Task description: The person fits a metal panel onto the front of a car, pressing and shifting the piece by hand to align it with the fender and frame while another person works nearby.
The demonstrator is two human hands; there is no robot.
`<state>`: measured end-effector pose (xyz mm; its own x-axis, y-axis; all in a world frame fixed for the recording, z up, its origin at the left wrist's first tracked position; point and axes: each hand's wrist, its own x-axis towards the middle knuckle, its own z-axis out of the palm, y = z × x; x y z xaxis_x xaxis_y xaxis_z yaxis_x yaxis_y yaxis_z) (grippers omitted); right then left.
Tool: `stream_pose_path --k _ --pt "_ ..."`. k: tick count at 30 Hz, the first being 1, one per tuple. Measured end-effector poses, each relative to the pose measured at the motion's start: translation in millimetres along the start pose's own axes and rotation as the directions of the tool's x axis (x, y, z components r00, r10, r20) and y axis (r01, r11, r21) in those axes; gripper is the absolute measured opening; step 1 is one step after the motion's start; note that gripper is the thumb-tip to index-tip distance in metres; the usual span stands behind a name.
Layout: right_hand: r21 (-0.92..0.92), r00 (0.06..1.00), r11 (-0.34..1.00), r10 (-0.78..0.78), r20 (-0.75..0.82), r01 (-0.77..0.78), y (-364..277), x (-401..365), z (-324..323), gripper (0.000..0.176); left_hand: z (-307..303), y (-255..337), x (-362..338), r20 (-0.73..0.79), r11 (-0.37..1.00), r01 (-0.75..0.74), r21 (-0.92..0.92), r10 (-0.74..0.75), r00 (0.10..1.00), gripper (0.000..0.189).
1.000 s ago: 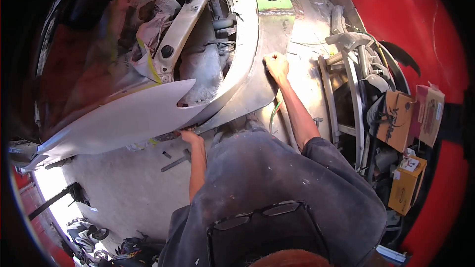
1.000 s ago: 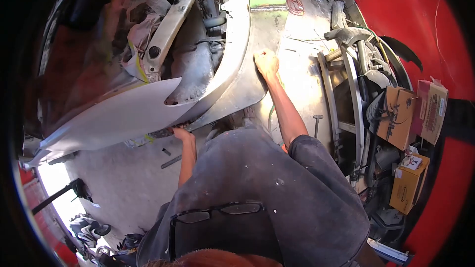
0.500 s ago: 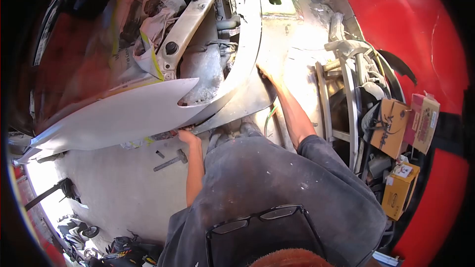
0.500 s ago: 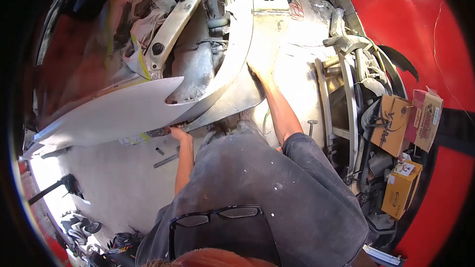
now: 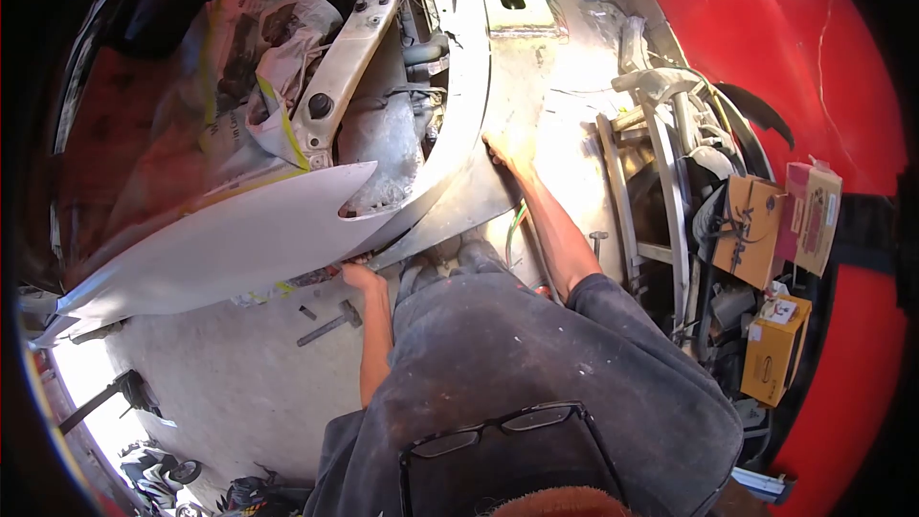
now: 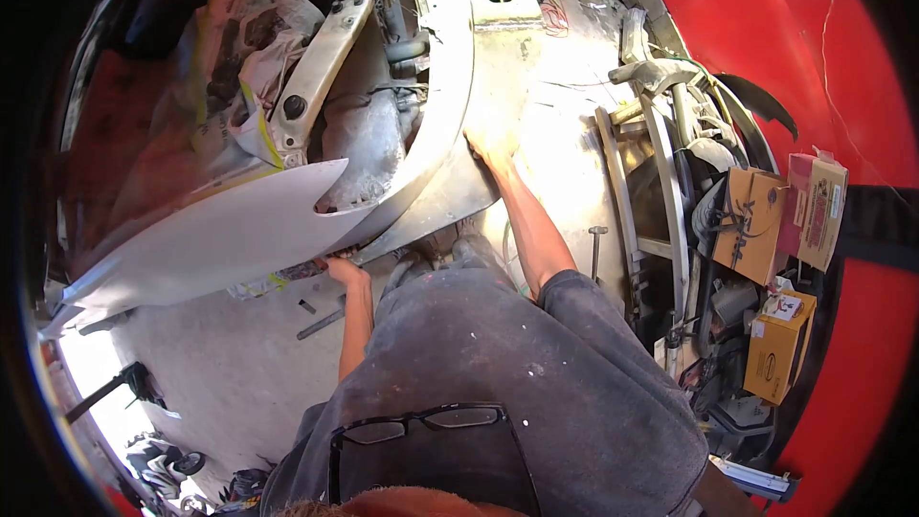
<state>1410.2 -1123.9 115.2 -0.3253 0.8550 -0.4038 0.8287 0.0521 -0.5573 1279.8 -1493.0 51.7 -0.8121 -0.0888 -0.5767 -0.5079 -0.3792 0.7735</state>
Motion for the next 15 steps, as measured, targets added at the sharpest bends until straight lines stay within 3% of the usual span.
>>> stream_pose_path --k 2,5,11,15 --pt "0.006 1.000 1.000 0.000 -0.009 0.000 -3 2 -1 0.026 5 1 -2 -0.086 0.999 0.013 0.036 -0.010 0.996 0.033" --pt "0.018 1.000 1.000 -0.005 -0.020 0.005 -8 3 -2 0.027 -2 -2 -1 0.026 1.000 -0.013 -0.009 0.013 1.000 0.033" --pt "0.032 1.000 1.000 0.002 -0.029 -0.001 -11 2 -2 0.027 -5 -2 -2 0.100 0.999 -0.031 -0.012 0.032 0.995 0.031" --pt "0.041 0.999 0.999 0.013 -0.033 -0.012 -14 -1 -2 0.027 6 8 -11 -0.013 0.999 0.004 0.032 -0.003 1.000 0.035"
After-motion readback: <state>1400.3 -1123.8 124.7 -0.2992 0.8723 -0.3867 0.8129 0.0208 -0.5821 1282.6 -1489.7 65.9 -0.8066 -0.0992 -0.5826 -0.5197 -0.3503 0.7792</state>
